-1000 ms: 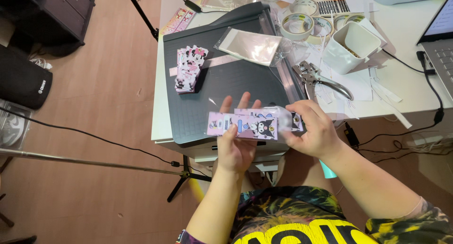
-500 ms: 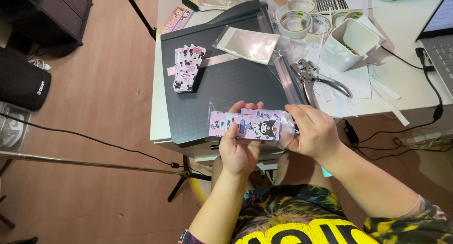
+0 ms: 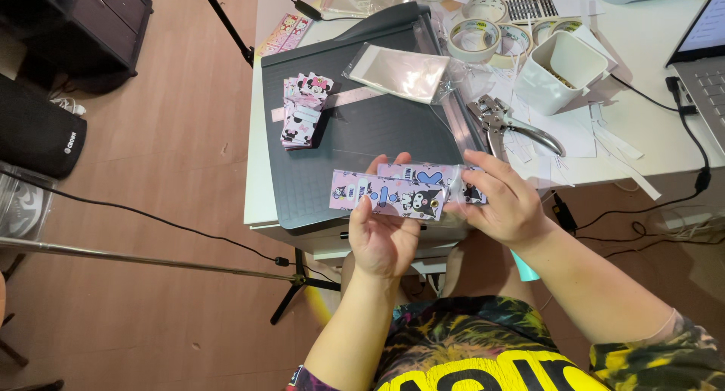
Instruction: The person places small rectangular items with Hello Kitty and Kuromi designs into clear plastic sleeves. They handle the items one at a time, align them, and insert them into the sleeves on a desk workspace.
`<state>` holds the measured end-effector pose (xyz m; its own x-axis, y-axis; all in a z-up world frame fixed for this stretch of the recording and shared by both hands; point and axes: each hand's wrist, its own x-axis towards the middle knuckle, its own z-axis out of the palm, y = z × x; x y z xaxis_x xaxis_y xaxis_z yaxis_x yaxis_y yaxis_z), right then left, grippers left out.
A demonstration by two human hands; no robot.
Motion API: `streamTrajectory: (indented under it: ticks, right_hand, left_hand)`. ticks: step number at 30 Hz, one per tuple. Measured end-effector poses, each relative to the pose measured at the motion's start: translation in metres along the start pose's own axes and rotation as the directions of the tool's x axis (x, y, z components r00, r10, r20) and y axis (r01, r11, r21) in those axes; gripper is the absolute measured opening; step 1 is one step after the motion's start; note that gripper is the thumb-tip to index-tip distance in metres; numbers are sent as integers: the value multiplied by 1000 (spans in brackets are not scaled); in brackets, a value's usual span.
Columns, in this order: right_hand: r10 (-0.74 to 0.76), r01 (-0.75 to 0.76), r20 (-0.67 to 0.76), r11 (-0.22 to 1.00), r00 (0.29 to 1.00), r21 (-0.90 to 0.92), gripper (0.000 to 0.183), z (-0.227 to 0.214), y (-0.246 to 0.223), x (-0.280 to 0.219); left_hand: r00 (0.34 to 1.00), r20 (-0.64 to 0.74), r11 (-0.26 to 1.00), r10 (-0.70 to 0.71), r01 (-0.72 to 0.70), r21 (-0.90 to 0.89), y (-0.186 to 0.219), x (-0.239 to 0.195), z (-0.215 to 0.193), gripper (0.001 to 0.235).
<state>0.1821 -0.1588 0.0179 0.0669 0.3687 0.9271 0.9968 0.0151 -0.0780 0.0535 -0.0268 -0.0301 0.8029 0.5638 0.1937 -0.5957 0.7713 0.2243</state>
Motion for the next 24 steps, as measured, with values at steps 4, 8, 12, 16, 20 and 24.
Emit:
streamTrajectory:
  ticks: [4,8,12,16,20,24]
  right_hand:
    - [-10,5,54,995,999,97,38,-4,-2,5]
    - [-4,-20,108,977,994,214,16,-10,-4,7]
    - [-4,-42,184,969,983,244,20,-16,-8,13]
    - [8,-54,237,981,971,189,24,-14,-2,4]
    - [55,-129,358,974,932,188,39,-17,-3,2]
    - [39,-145,412,963,911,228,39,-13,-9,1]
  left_hand:
    - [999,44,998,19,-16,-67,4,0,25,69]
    - [991,118,992,67,-54,-110,8,3,24,70]
    - [985,153,993,84,-69,-99,12,6,25,63]
    - [985,156,994,72,-58,-92,6,3,18,58]
    - [990,130,998,59,-55,-40,-1,2,13,48]
    - [994,94,998,57,-58,4,-6,2,15,41]
